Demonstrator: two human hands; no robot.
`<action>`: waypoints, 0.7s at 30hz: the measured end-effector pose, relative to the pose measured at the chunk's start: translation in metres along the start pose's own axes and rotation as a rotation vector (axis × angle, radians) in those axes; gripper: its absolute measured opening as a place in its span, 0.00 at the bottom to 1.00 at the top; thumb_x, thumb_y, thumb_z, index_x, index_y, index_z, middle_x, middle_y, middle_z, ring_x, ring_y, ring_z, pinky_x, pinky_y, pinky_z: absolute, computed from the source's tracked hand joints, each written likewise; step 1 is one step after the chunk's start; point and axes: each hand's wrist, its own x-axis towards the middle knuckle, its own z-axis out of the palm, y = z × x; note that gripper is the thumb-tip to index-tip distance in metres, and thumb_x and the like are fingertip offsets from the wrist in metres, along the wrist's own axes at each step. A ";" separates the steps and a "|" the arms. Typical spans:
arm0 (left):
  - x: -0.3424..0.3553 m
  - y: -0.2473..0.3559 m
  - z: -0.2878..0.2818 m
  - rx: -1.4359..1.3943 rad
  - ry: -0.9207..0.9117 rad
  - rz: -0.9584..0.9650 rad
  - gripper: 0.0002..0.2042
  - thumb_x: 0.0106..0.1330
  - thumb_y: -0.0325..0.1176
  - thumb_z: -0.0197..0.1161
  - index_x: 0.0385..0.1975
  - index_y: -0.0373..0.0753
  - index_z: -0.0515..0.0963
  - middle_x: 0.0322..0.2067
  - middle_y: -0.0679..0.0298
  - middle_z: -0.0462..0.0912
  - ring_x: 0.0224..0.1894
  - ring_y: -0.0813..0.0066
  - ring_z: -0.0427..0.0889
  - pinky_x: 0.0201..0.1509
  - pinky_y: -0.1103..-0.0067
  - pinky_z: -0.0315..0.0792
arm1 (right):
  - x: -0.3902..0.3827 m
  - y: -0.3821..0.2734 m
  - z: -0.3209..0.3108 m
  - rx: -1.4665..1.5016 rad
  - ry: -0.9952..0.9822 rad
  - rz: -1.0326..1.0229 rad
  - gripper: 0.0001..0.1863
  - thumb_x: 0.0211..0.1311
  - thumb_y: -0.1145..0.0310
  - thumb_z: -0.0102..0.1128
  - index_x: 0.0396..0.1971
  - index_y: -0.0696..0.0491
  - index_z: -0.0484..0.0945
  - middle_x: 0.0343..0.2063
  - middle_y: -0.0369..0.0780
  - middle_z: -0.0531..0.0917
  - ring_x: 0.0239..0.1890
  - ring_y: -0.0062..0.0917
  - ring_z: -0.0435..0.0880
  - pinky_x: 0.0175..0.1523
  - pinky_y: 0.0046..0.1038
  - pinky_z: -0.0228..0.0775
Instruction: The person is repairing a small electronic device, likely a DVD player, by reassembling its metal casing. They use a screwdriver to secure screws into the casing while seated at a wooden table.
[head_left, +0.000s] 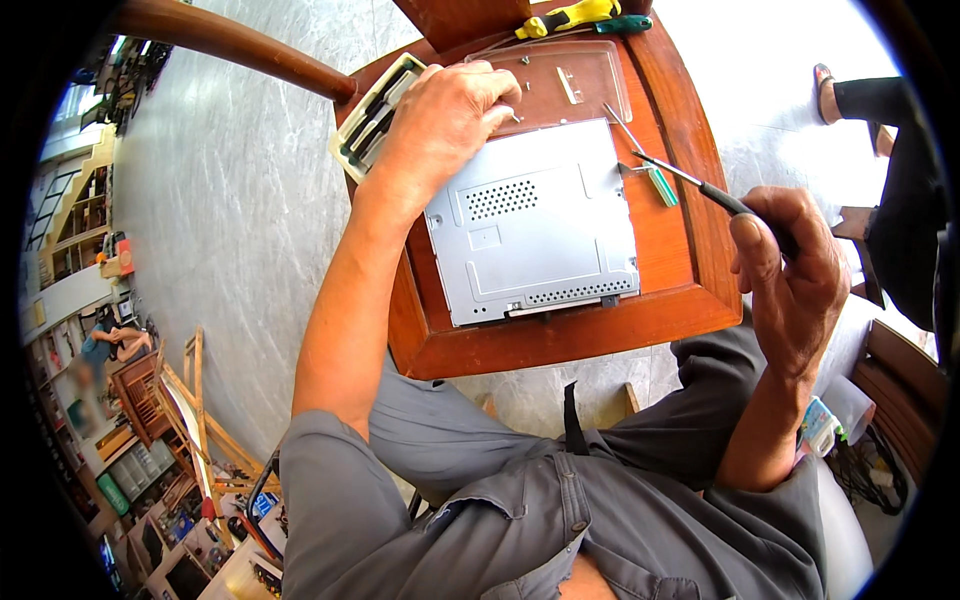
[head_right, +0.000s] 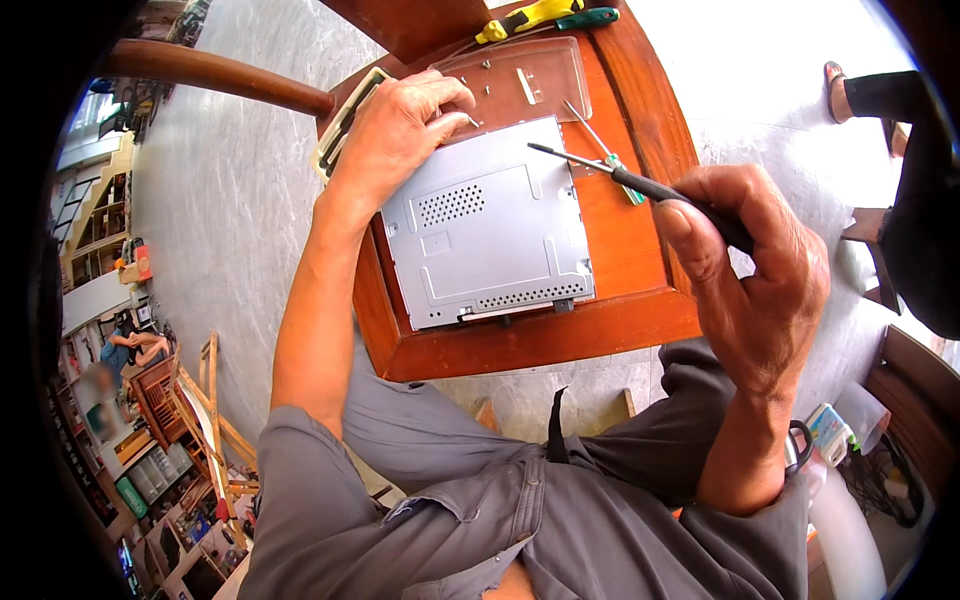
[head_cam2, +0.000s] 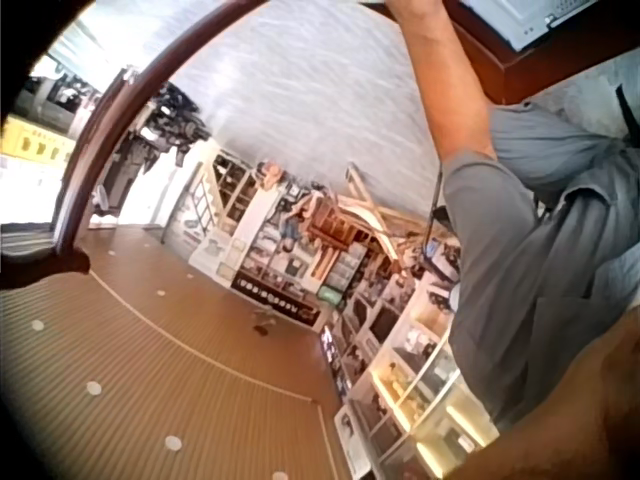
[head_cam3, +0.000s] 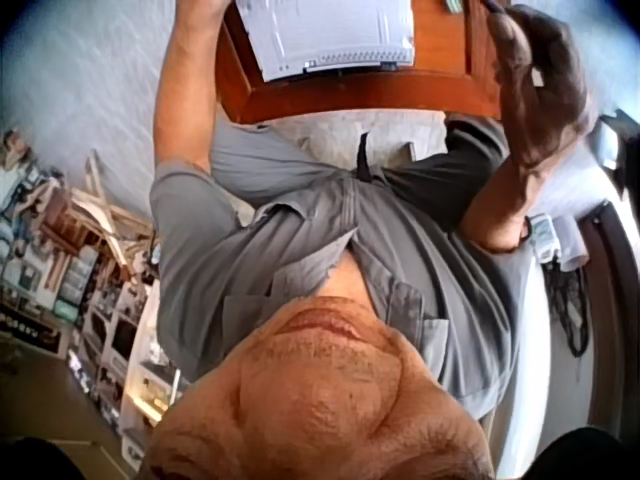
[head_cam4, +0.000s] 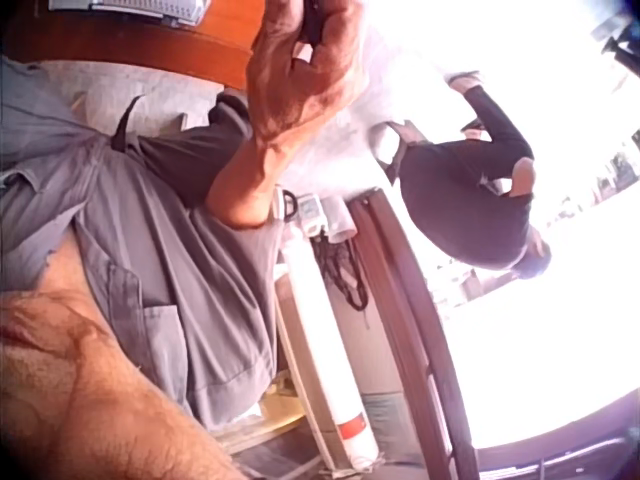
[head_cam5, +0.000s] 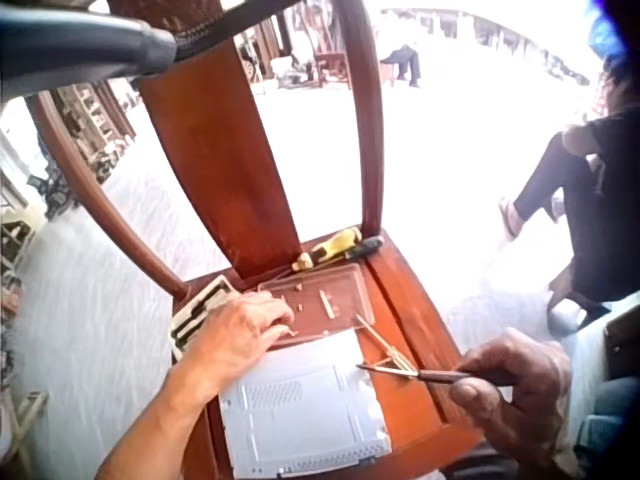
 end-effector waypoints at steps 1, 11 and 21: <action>0.001 0.000 0.000 0.008 -0.010 0.020 0.06 0.62 0.26 0.69 0.36 0.34 0.83 0.31 0.59 0.83 0.32 0.63 0.83 0.39 0.72 0.75 | 0.002 0.002 0.000 0.012 -0.001 -0.029 0.10 0.67 0.68 0.71 0.36 0.58 0.81 0.25 0.35 0.81 0.27 0.16 0.79 0.34 0.19 0.71; 0.017 0.002 -0.004 0.081 -0.123 0.066 0.06 0.61 0.27 0.70 0.35 0.34 0.81 0.29 0.58 0.81 0.30 0.64 0.80 0.38 0.72 0.74 | 0.019 0.014 0.001 -0.062 -0.004 -0.141 0.12 0.70 0.64 0.69 0.42 0.58 0.83 0.25 0.33 0.80 0.23 0.12 0.76 0.28 0.15 0.68; 0.024 0.010 -0.015 0.062 -0.216 0.090 0.07 0.61 0.30 0.66 0.27 0.35 0.77 0.28 0.54 0.81 0.33 0.53 0.81 0.39 0.65 0.73 | 0.012 0.023 0.001 0.004 -0.066 -0.048 0.13 0.68 0.62 0.71 0.43 0.57 0.85 0.25 0.32 0.81 0.21 0.09 0.74 0.26 0.13 0.64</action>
